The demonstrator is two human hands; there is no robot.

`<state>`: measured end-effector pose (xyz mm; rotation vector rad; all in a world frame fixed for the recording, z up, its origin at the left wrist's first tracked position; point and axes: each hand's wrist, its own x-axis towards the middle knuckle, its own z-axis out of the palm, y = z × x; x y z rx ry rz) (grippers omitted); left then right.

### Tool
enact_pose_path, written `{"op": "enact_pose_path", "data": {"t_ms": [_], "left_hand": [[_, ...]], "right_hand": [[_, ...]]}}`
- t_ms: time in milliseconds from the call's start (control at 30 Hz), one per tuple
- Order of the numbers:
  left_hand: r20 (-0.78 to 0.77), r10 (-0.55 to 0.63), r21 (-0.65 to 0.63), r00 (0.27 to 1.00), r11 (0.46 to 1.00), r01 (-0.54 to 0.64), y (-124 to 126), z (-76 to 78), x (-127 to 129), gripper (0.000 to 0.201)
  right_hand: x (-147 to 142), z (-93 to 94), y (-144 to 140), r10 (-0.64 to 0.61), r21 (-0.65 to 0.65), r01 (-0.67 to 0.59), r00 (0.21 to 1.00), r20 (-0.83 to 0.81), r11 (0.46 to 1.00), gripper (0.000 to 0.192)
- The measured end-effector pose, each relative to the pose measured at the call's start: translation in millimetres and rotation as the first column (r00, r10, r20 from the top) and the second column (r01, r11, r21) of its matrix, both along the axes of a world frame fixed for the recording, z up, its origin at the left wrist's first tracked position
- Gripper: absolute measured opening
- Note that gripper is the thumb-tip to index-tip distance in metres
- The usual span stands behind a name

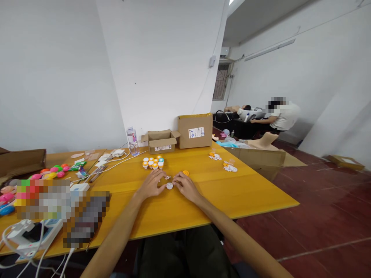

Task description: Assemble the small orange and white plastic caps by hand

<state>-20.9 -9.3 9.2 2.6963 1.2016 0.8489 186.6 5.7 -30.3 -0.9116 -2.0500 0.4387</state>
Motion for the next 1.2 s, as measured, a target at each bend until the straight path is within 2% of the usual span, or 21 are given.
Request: {"op": "enact_pose_path", "data": {"t_ms": [133,300,600,767,933,1200], "left_hand": [[-0.073,0.123,0.111,0.990,0.987,-0.114,3,3.1,-11,0.014],[-0.139,0.159,0.112,0.977,0.983,-0.144,8,-1.9,-20,0.016],[-0.128,0.144,0.047,0.981,0.989,-0.139,13,-8.0,-19,0.014],[-0.115,0.121,0.016,0.986,0.993,-0.120,13,-9.3,-19,0.013],[-0.115,0.076,0.015,0.990,0.997,-0.075,12,-7.3,-17,0.018],[-0.113,0.002,-0.021,0.994,1.000,-0.004,8,1.9,-12,0.020]], "right_hand": [[0,-1.3,0,-0.027,0.007,0.027,1.000,-0.001,1.000,0.014],[0,-2.4,0,-0.046,0.011,0.046,0.999,0.016,0.999,0.014],[-1,1.2,-3,-0.038,0.008,0.038,0.999,0.033,0.999,0.011],[-1,2.8,-6,-0.011,0.049,0.009,0.999,0.051,0.999,0.012],[-1,1.5,-6,-0.010,0.080,0.004,0.997,0.076,0.997,0.017],[0,4.4,-7,0.009,0.053,-0.014,0.995,0.096,0.999,0.017]]}}
